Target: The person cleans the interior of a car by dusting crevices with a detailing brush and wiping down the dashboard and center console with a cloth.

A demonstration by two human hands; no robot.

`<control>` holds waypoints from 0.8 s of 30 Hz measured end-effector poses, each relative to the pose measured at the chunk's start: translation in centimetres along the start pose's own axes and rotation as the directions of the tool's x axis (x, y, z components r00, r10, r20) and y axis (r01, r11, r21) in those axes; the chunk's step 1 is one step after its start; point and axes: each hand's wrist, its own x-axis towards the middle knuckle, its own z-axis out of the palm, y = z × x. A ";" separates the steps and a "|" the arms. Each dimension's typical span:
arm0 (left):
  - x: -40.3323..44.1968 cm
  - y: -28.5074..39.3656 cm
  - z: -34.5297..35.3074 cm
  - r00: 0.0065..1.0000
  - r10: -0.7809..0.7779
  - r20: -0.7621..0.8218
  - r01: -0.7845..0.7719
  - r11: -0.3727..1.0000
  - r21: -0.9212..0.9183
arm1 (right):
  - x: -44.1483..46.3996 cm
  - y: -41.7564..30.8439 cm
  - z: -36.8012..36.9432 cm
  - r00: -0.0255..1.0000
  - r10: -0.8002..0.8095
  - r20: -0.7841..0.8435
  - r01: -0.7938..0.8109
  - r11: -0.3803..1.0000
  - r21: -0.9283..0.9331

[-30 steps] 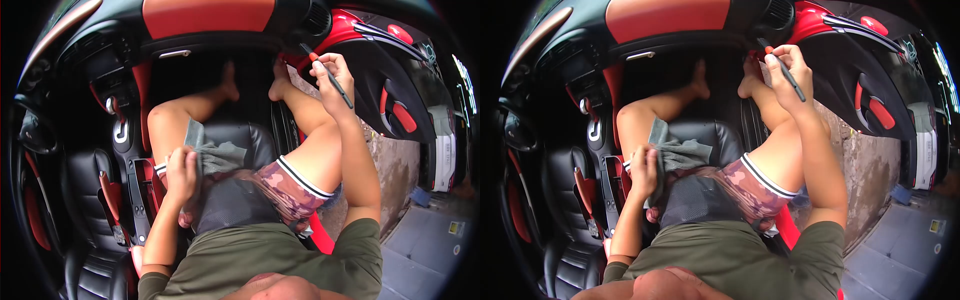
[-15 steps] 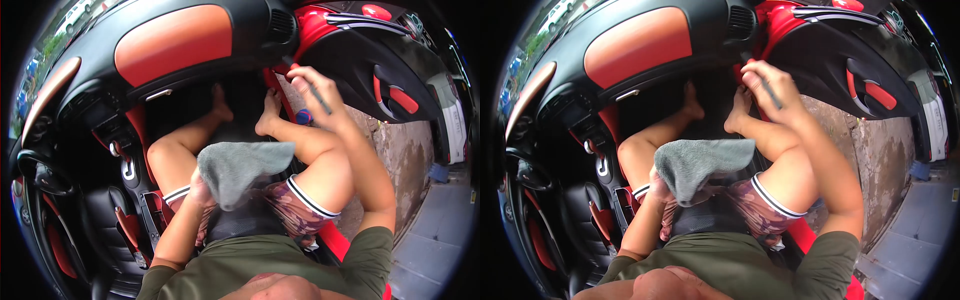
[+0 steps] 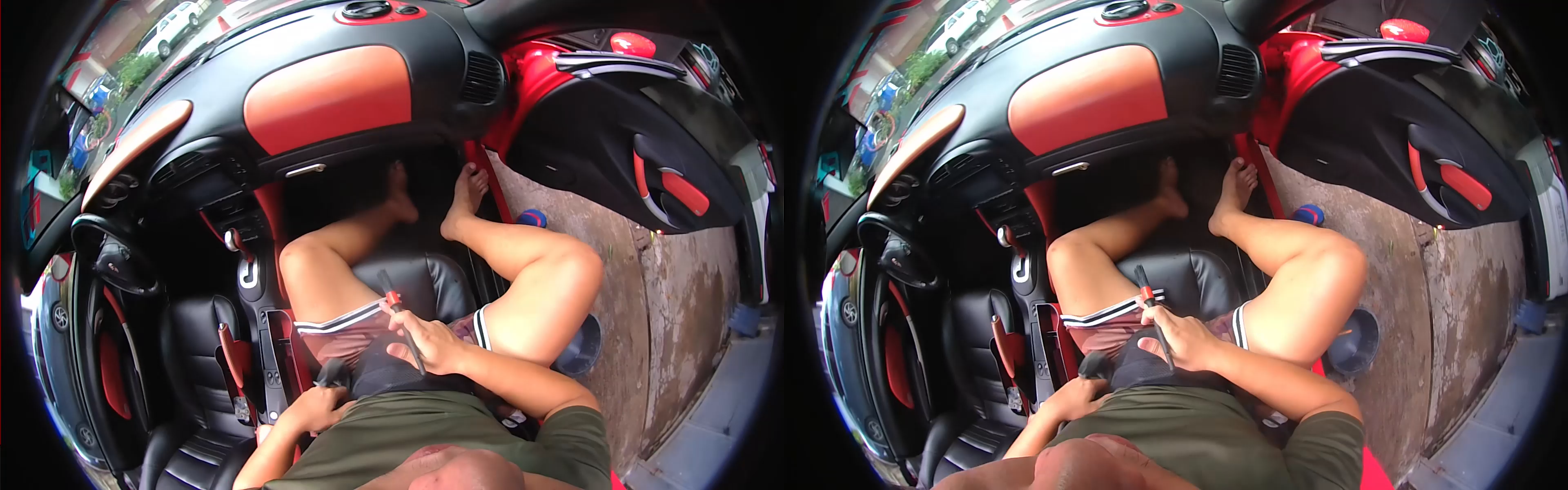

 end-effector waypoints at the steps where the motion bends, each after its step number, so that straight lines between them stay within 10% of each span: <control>1: 0.4 -0.7 1.1 0.991 0.082 -0.104 -0.081 0.997 0.012 | 0.0 -0.4 -0.1 1.000 0.004 0.018 -0.003 0.999 -0.033; 12: 0.0 1.0 -0.9 0.912 0.351 -0.213 -0.359 0.933 0.000 | -3.5 -2.9 -0.3 0.999 0.032 0.013 -0.031 0.995 -0.095; 17: -2.4 -0.4 -4.6 0.967 0.198 -0.160 -0.213 0.974 -0.079 | -2.0 -2.5 -0.3 0.997 -0.030 -0.065 0.022 0.993 -0.118; 19: -3.2 -4.0 -5.7 0.989 0.114 -0.097 -0.092 0.974 0.206 | -0.1 -3.6 -2.0 0.960 -0.238 -0.146 0.202 0.953 -0.228; 21: -2.7 -2.9 -10.0 0.914 -0.382 0.135 0.285 0.844 0.455 | 1.9 -4.6 -3.6 0.921 -0.306 -0.241 0.251 0.940 -0.233; 24: -4.9 -4.5 -15.1 0.896 -0.080 -0.437 0.116 0.992 0.057 | 5.0 -6.3 -4.7 0.873 -0.209 -0.440 0.190 0.978 -0.086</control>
